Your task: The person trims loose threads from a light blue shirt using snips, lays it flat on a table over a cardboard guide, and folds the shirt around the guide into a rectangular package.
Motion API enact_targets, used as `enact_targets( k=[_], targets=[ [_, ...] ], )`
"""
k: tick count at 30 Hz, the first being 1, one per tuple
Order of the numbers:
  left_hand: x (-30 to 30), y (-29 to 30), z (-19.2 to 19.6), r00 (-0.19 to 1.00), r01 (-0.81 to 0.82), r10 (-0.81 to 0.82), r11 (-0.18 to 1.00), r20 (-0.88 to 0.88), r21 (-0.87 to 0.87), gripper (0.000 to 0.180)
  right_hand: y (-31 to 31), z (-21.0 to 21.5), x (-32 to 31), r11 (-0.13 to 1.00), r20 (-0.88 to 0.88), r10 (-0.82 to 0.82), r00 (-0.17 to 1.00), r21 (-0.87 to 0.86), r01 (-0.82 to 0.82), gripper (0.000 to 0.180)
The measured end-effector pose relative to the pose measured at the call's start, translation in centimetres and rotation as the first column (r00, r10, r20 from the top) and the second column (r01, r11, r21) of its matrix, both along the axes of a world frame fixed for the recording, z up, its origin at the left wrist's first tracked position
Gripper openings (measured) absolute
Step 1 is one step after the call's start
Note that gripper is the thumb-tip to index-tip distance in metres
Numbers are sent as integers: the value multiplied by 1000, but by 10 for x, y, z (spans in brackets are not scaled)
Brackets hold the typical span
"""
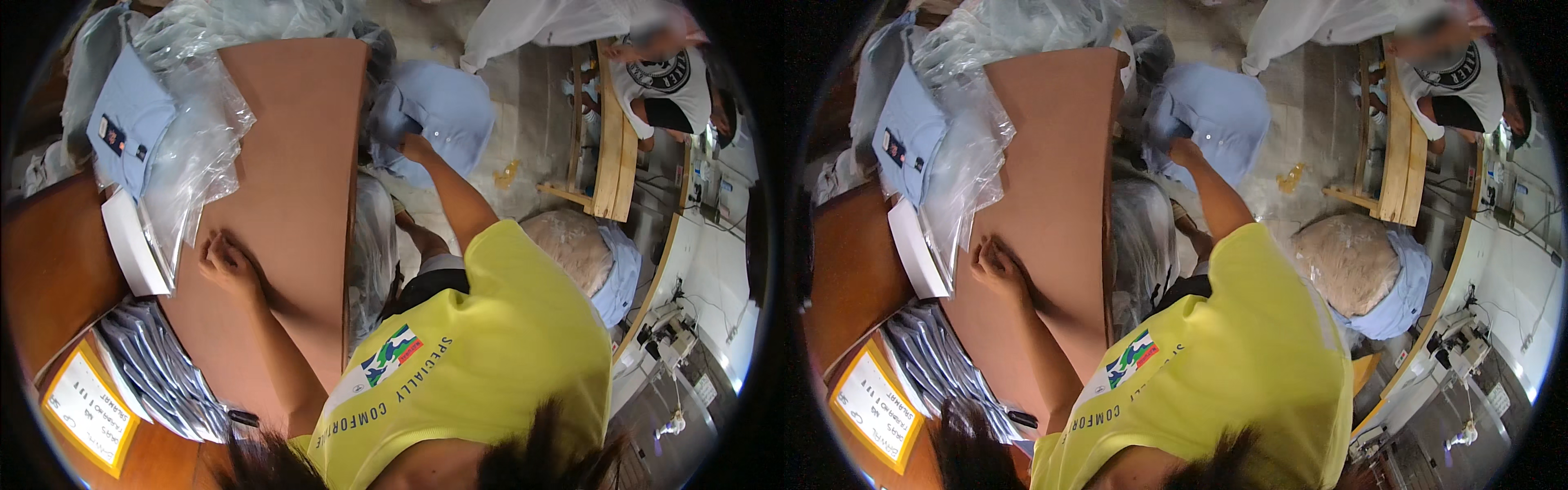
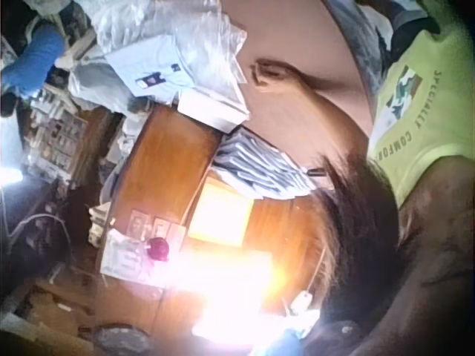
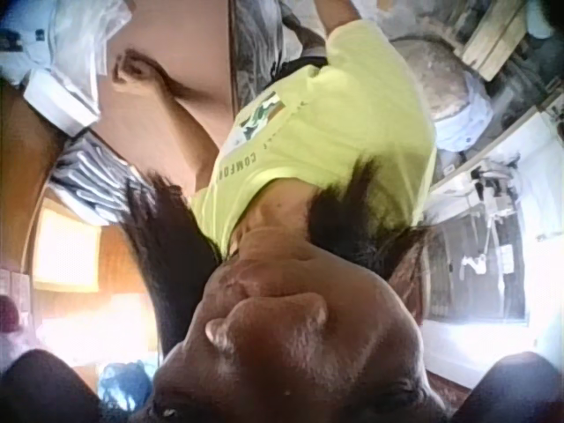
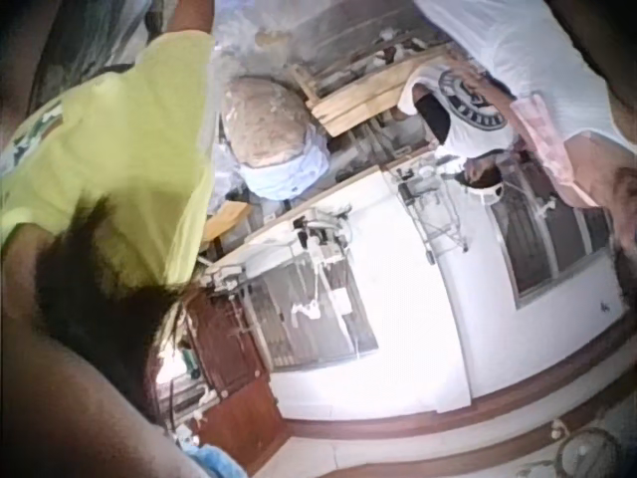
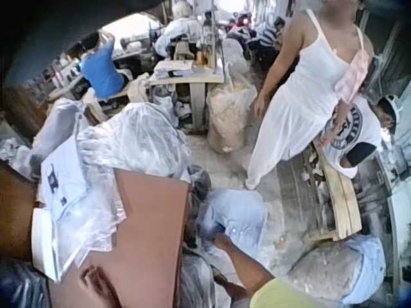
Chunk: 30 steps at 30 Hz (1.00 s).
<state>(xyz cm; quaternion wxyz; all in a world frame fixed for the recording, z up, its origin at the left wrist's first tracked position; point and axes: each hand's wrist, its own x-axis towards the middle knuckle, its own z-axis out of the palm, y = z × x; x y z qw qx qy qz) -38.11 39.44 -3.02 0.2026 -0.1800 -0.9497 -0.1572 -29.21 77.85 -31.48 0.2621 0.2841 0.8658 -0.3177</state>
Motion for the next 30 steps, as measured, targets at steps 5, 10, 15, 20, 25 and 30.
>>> enact_targets(
  k=[5,10,15,20,25,30],
  targets=[
    [41,55,23,980,74,-125,951,154,300,25,28,155,38,941,-380,-250,891,-310,132,23],
    [105,161,57,740,368,-613,715,278,595,51,-10,398,74,663,-381,-464,800,-748,28,21],
    [121,148,69,434,339,-806,559,401,756,45,-48,496,115,424,-604,-212,768,-765,-485,37],
    [169,46,176,473,56,-872,171,125,984,34,-43,471,111,637,-869,51,493,-352,-686,80],
    [209,-10,211,558,313,-827,291,73,904,38,-154,396,90,360,-720,324,614,-507,-783,79],
    [188,-97,266,865,476,-470,658,-175,584,43,-240,351,51,176,-711,611,347,-305,-936,33]
  ],
)
